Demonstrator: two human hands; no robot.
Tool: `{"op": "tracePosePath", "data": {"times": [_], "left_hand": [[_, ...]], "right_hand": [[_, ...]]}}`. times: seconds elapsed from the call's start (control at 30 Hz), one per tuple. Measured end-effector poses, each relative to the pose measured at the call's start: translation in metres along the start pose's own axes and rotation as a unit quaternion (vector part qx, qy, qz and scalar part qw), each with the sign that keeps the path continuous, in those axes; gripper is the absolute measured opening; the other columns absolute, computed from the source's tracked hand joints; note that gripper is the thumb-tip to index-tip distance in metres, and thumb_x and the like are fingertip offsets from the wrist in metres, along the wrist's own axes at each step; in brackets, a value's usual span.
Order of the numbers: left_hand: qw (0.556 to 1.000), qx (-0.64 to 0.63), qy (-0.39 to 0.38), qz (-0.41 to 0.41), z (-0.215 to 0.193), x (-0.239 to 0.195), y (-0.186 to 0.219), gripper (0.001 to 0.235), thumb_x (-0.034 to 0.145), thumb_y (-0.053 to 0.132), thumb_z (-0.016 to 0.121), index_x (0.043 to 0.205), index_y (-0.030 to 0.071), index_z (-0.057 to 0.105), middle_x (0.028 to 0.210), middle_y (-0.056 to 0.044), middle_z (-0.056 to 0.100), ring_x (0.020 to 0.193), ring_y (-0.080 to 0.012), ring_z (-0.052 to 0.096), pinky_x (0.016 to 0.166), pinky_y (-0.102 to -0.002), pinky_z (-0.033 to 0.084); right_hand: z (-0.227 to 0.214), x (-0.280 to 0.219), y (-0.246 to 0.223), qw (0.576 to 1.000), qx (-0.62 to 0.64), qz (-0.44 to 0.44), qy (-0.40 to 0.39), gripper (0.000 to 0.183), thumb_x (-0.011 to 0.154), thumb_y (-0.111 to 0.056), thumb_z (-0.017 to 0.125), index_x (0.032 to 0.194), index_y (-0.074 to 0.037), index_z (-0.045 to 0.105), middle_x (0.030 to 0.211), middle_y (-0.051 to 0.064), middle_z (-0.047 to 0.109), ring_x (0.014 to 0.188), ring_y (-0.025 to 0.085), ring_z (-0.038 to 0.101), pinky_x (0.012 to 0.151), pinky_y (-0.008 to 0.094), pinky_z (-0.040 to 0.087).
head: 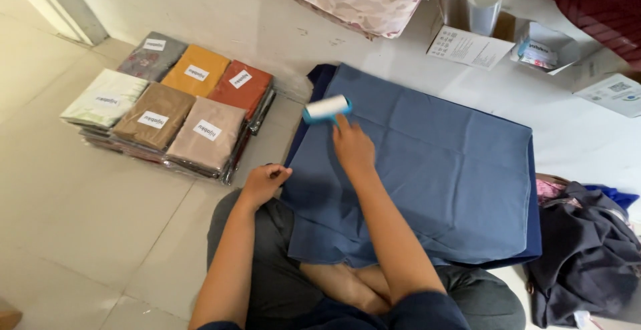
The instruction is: The person sits on the floor and uses a lint roller to clean a blue piece of fabric. They repeatedly roll the tool over the fabric, then fold and unfold it to clean different sections.
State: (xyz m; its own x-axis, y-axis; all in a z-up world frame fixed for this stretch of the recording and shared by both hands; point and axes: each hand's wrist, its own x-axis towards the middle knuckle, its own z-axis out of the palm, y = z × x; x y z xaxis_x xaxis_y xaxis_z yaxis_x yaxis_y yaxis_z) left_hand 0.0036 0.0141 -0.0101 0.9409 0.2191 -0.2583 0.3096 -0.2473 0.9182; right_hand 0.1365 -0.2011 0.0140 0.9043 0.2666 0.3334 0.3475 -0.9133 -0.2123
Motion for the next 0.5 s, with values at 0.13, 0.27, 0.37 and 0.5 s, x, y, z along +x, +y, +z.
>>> {"op": "tracePosePath", "data": {"times": [0.13,0.27,0.37,0.5], "left_hand": [[0.998,0.062,-0.025,0.010,-0.002,-0.006,0.005,0.045,0.099,0.047,0.063,0.102,0.006,0.079,0.097,-0.025,0.075,0.096,-0.0400,0.070,0.081,-0.048,0.058],[0.986,0.153,-0.063,0.001,-0.006,-0.008,0.016,0.043,0.097,0.054,0.055,0.084,0.016,0.070,0.074,0.001,0.067,0.071,-0.0139,0.060,0.071,-0.030,0.042],[0.987,0.148,-0.055,-0.010,-0.006,-0.004,0.017,0.038,0.098,0.050,0.060,0.083,0.016,0.072,0.072,0.000,0.066,0.070,-0.0132,0.061,0.071,-0.029,0.043],[0.987,0.151,-0.059,-0.008,-0.002,0.000,0.014,0.036,0.100,0.045,0.060,0.082,0.015,0.070,0.073,0.000,0.065,0.071,-0.0148,0.059,0.072,-0.030,0.042]], "right_hand": [[-0.051,-0.116,0.031,0.986,-0.095,-0.034,0.131,0.032,0.099,-0.036,0.062,0.130,-0.031,0.066,0.076,0.006,0.064,0.054,0.031,0.069,0.047,0.041,0.056],[-0.119,-0.223,0.051,0.998,-0.031,0.040,0.032,0.045,0.097,-0.033,0.062,0.141,-0.031,0.058,0.094,0.004,0.065,0.065,0.036,0.067,0.046,0.049,0.052],[-0.144,-0.226,0.066,0.992,-0.071,0.105,-0.026,0.043,0.098,-0.039,0.055,0.141,-0.034,0.057,0.091,0.005,0.064,0.065,0.035,0.070,0.049,0.052,0.051],[-0.105,-0.158,0.088,0.995,-0.063,0.076,0.033,0.038,0.100,-0.032,0.062,0.138,-0.025,0.060,0.083,0.010,0.063,0.050,0.037,0.059,0.039,0.048,0.041]]}}
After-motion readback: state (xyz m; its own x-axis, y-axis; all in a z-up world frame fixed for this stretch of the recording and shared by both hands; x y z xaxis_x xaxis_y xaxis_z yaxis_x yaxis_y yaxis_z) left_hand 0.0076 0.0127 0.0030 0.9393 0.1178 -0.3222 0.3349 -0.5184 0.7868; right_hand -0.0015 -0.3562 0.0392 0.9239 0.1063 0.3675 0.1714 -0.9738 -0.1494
